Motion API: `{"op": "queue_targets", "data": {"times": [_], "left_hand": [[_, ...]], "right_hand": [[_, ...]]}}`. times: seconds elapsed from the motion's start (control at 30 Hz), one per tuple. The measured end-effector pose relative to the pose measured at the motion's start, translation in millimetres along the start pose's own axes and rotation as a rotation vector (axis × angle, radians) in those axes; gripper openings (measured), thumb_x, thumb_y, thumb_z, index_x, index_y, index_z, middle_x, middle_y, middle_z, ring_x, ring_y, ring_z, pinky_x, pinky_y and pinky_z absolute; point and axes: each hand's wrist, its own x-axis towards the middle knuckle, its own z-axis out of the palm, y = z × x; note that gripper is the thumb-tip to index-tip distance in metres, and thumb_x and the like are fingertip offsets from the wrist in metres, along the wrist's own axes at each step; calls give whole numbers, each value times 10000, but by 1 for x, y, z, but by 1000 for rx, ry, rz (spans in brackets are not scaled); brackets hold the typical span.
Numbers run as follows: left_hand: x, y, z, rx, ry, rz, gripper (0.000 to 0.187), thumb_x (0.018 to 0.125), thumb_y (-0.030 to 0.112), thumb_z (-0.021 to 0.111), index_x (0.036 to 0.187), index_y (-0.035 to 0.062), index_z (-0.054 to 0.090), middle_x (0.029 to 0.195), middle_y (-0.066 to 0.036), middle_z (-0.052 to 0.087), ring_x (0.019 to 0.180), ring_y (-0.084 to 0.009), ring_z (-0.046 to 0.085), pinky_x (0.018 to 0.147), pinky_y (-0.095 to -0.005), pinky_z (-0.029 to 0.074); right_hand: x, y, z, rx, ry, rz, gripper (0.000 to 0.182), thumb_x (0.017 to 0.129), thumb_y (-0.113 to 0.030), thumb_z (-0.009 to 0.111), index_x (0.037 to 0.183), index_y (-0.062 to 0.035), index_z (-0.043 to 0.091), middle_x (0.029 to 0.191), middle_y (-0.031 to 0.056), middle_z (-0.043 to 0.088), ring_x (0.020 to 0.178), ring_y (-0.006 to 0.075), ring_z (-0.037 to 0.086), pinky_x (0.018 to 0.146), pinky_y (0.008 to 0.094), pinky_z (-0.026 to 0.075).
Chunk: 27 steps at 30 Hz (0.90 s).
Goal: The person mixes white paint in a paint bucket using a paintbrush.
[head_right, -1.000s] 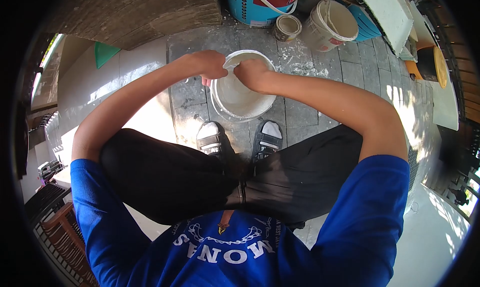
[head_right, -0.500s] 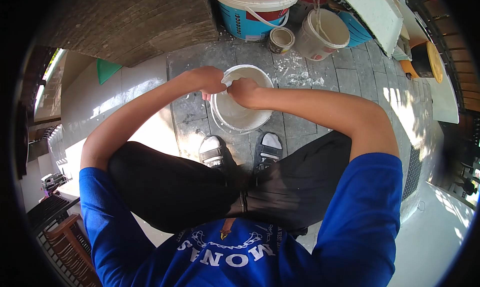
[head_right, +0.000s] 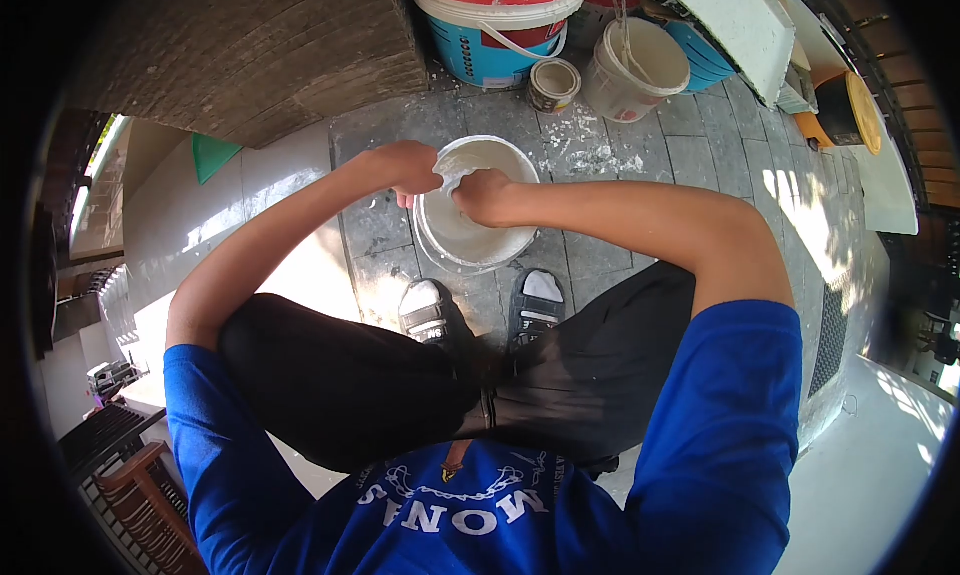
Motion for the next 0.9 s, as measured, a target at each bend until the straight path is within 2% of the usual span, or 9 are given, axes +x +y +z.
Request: {"op": "queue_targets", "data": {"times": [0.03,0.13,0.23,0.33,0.43,0.53,0.63,0.73,0.9], "left_hand": [[0,-1,1,-8,3,1,345,847,221,397,886,-9,651,793,-102,692,733,-188,684,758,-332,538],[-2,-1,1,-18,-28,4,347,847,221,398,905,-14,645,794,-103,692,731,-189,684,758,-331,538],[-4,1,0,-2,16,6,348,825,217,396,853,-36,633,738,-111,684,689,-192,682,750,-318,533],[-11,7,-2,5,3,2,352,821,217,394,852,-43,629,742,-112,684,696,-187,683,758,-320,532],[-3,2,2,-5,10,13,351,822,215,391,844,-43,627,738,-109,684,690,-187,683,758,-319,532],[0,2,2,3,20,-7,348,828,220,394,836,-38,626,732,-104,684,685,-183,681,747,-318,535],[1,-1,4,-38,3,31,348,836,227,400,843,-36,627,729,-105,683,674,-183,680,725,-315,540],[-2,1,1,9,-4,9,345,837,225,400,870,-31,630,729,-106,683,670,-185,680,712,-312,544],[-3,3,2,6,-9,-3,350,850,225,387,909,-6,643,775,-97,691,710,-184,684,742,-316,542]], "right_hand": [[0,-3,-4,37,13,-18,178,779,-142,555,861,-23,659,855,173,663,823,315,657,699,404,529],[4,7,-7,-3,-2,157,181,778,-113,563,892,-16,665,933,157,660,862,303,656,698,391,541],[2,3,7,-30,-94,23,185,762,-111,581,898,-20,667,939,151,659,885,300,650,726,388,535],[8,5,1,-19,43,71,189,783,-148,553,857,-17,668,835,175,664,809,304,660,708,382,528],[2,10,-7,-11,-83,146,209,737,-67,587,927,-21,662,953,162,651,937,302,634,765,376,523],[0,-1,-9,69,-173,64,198,740,-50,578,917,-23,664,953,167,653,917,303,640,744,378,528],[6,7,-14,95,9,136,188,759,-87,573,909,-24,667,960,175,653,900,310,643,735,383,528],[7,5,-8,-95,-170,42,211,794,-129,531,916,-25,669,976,177,651,888,314,644,733,391,527],[12,6,-15,76,3,121,228,813,-148,505,908,-34,677,974,155,656,888,294,648,722,398,527]]}}
